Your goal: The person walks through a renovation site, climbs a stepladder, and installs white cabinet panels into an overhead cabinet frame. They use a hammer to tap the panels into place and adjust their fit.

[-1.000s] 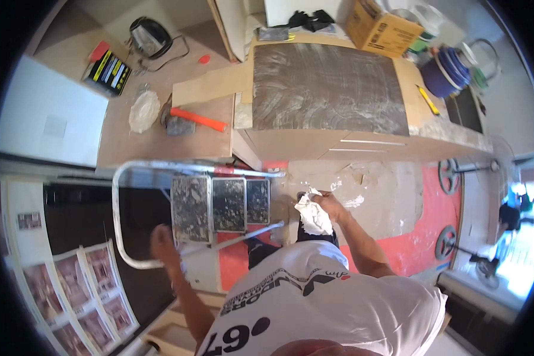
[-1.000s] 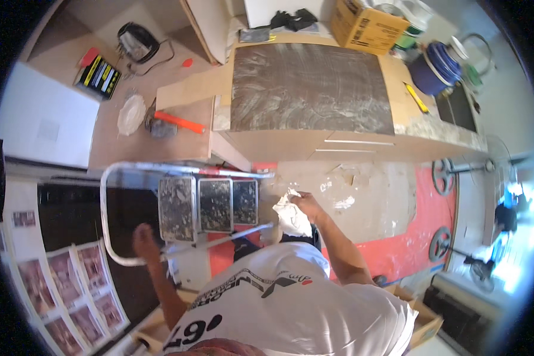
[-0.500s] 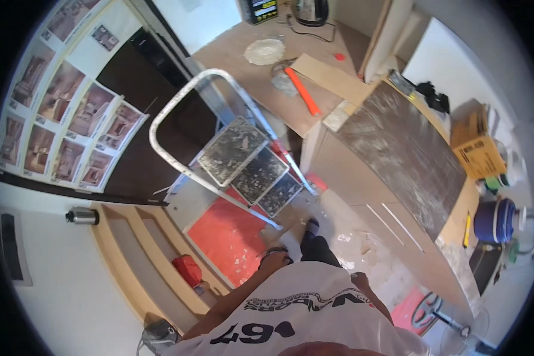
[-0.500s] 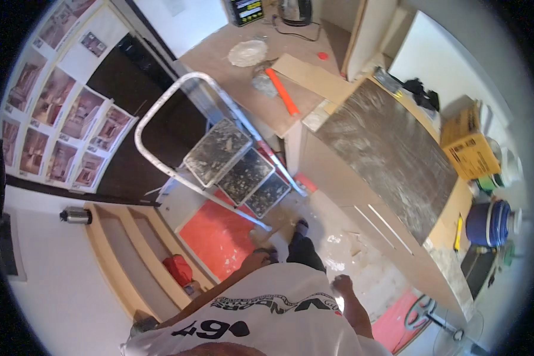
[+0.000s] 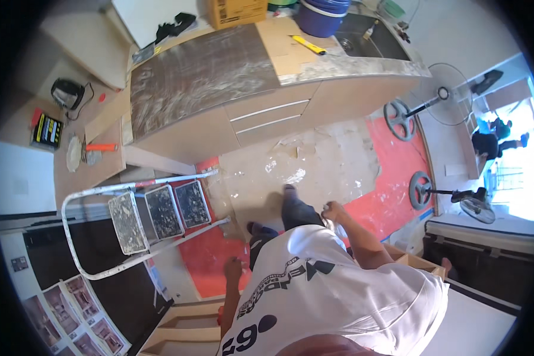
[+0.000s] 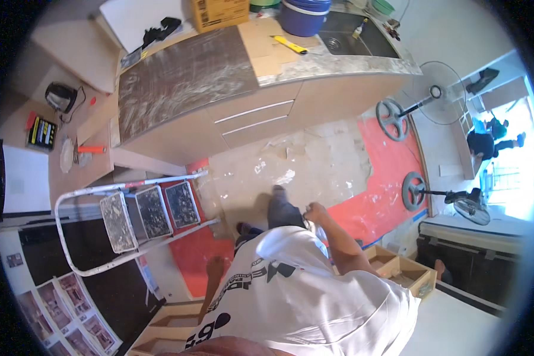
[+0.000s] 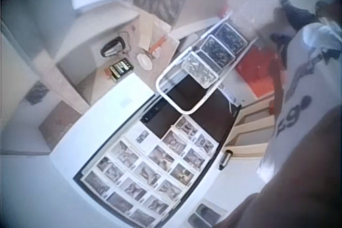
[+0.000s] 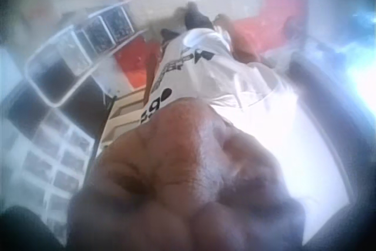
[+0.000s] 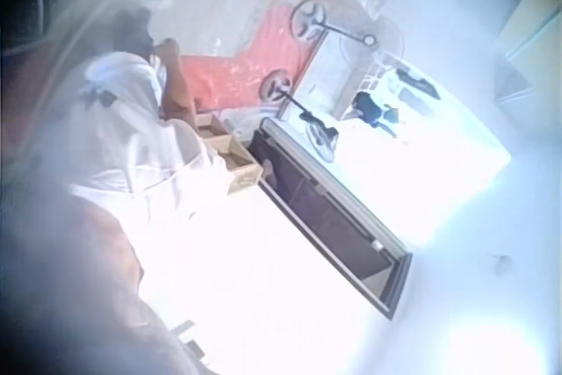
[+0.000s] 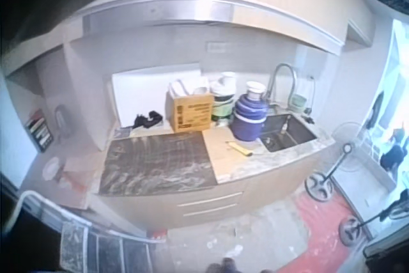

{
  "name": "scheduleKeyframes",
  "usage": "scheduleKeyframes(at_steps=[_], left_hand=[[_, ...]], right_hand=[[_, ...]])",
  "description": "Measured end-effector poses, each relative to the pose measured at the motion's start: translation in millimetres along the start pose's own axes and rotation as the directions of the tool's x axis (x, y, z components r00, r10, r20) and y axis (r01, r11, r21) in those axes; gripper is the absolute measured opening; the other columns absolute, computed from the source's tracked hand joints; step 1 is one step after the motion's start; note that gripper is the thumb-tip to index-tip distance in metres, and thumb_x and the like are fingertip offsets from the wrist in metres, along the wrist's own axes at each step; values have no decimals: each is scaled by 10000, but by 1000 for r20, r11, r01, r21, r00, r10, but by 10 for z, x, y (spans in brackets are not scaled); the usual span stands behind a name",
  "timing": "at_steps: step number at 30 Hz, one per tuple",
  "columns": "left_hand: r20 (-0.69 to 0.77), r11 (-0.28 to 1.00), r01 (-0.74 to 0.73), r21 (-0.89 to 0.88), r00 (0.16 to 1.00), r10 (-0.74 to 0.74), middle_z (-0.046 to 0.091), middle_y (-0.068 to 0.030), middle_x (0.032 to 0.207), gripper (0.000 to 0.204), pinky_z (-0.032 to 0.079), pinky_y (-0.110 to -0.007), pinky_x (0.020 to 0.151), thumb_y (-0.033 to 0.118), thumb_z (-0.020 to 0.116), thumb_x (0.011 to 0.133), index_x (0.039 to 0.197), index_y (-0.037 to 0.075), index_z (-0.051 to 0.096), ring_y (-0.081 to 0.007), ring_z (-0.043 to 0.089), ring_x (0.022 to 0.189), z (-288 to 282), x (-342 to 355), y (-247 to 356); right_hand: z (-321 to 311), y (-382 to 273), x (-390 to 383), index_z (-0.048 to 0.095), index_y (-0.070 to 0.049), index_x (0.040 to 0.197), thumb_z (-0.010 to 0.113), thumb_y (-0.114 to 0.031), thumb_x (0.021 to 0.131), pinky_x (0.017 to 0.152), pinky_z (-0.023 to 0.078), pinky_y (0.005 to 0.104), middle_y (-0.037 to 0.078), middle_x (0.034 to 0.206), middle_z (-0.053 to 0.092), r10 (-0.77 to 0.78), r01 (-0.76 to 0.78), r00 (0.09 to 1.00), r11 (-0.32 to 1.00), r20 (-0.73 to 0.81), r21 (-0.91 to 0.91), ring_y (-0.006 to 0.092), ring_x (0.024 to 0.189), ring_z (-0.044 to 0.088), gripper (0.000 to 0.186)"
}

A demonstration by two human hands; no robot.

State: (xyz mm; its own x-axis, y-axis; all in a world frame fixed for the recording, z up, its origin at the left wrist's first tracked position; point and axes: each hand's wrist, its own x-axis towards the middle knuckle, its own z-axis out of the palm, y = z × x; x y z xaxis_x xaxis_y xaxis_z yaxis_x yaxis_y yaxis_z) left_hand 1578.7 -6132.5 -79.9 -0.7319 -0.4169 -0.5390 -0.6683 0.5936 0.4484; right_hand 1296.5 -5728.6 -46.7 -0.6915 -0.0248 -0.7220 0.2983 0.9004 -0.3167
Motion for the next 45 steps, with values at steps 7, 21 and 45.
scheduleKeyframes(at_steps=[7,21,45], left_hand=[[-69,983,33,-181,997,-46,626,-144,703,235,485,-426,623,247,557,840,808,34,650,-292,612,647,51,205,-427],[-103,862,-506,-12,859,502,646,-238,804,224,481,-440,657,199,589,873,872,-11,665,-368,643,728,630,1170,5252],[-654,719,-652,241,439,616,623,-121,1096,164,425,-430,908,99,639,852,999,37,677,-312,565,1040,-115,4015,8439]], right_hand=[[-122,1454,186,616,57,1137,643,-346,748,811,521,370,239,1101,655,173,-207,965,964,197,166,291,950,656,561],[-1602,3168,-65,666,-2,1028,634,-255,851,650,535,344,122,901,699,461,-322,887,553,40,769,241,719,677,311],[-5786,976,1984,526,10,1247,614,-173,931,768,452,258,18,1007,610,102,448,827,473,-552,759,91,866,546,376]])
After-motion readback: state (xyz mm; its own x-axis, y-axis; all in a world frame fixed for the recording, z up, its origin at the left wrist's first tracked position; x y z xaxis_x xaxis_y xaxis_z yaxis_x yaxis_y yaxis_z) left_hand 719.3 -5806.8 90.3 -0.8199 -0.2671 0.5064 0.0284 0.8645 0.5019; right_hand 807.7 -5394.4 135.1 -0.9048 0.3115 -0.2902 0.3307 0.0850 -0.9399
